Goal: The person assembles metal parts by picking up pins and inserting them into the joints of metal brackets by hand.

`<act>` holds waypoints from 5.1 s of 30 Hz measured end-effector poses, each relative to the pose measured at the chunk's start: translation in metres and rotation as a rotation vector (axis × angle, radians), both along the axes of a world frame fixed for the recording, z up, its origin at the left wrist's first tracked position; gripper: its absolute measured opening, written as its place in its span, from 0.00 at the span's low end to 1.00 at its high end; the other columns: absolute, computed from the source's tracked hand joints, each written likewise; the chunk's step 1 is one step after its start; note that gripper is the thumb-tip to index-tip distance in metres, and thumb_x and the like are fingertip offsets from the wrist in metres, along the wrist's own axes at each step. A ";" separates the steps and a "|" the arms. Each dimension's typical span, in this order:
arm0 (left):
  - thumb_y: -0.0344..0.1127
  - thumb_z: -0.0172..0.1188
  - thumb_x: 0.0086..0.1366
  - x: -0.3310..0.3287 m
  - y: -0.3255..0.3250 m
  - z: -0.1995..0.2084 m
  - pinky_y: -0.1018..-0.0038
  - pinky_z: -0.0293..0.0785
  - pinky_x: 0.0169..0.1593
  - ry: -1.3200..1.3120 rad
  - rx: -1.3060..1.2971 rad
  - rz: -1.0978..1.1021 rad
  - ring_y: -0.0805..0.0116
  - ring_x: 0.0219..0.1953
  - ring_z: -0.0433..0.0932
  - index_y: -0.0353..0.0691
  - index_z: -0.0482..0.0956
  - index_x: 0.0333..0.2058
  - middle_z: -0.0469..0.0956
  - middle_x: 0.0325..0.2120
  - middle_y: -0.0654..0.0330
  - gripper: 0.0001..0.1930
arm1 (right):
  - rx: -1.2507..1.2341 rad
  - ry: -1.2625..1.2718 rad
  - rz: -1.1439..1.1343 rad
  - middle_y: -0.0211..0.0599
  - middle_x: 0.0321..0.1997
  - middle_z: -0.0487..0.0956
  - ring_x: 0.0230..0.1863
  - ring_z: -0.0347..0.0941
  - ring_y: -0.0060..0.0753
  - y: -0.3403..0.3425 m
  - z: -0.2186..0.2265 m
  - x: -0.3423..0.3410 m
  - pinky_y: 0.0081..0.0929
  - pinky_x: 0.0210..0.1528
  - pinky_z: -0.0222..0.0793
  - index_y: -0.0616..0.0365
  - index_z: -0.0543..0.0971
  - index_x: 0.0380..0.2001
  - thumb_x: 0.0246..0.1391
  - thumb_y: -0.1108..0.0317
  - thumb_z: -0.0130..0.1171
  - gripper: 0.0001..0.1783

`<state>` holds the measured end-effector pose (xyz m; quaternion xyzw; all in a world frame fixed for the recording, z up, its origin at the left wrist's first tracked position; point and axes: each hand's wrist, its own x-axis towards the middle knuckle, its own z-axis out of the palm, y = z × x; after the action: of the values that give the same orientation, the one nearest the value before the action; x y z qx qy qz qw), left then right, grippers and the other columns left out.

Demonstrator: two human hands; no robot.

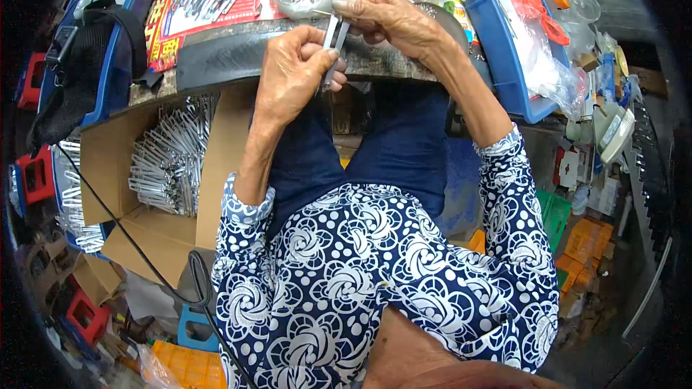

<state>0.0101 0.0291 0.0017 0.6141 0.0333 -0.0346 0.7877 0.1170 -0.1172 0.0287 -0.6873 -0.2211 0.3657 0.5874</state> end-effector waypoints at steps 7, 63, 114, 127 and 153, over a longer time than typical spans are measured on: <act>0.22 0.49 0.53 0.004 -0.006 0.002 0.81 0.72 0.22 -0.010 0.071 0.040 0.74 0.19 0.74 0.26 0.69 0.29 0.75 0.18 0.54 0.04 | 0.020 0.007 -0.040 0.22 0.11 0.63 0.12 0.54 0.13 0.003 -0.004 0.004 0.14 0.14 0.47 0.55 0.71 0.11 0.37 0.60 0.65 0.16; 0.23 0.48 0.55 0.011 -0.016 0.000 0.80 0.74 0.23 0.002 -0.036 0.041 0.72 0.20 0.75 0.27 0.67 0.31 0.75 0.20 0.54 0.06 | 0.009 -0.093 -0.044 0.25 0.16 0.70 0.18 0.58 0.15 -0.012 -0.006 0.013 0.17 0.21 0.52 0.59 0.76 0.18 0.39 0.60 0.63 0.13; 0.23 0.48 0.56 0.022 -0.031 0.001 0.79 0.74 0.22 -0.047 -0.016 0.061 0.69 0.19 0.75 0.29 0.57 0.41 0.75 0.20 0.51 0.15 | 0.193 -0.271 -0.339 0.21 0.13 0.63 0.16 0.54 0.12 -0.007 -0.015 -0.021 0.14 0.18 0.49 0.58 0.71 0.15 0.49 0.60 0.53 0.16; 0.21 0.48 0.55 0.020 -0.027 0.001 0.78 0.75 0.22 -0.071 -0.071 0.089 0.68 0.18 0.75 0.31 0.54 0.46 0.74 0.20 0.50 0.20 | 0.199 -0.198 -0.315 0.19 0.12 0.61 0.16 0.53 0.11 0.000 -0.017 -0.015 0.15 0.18 0.47 0.57 0.71 0.14 0.47 0.61 0.55 0.14; 0.25 0.49 0.57 0.024 -0.018 -0.002 0.83 0.73 0.23 -0.149 0.080 0.218 0.79 0.20 0.72 0.27 0.71 0.35 0.74 0.22 0.60 0.08 | 0.150 -0.332 -0.349 0.21 0.16 0.67 0.16 0.57 0.10 -0.006 -0.017 -0.031 0.10 0.18 0.52 0.64 0.76 0.30 0.51 0.66 0.51 0.11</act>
<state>0.0340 0.0113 -0.0001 0.6387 0.0425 0.0983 0.7620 0.0860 -0.1231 0.0113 -0.7201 -0.2192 0.1235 0.6467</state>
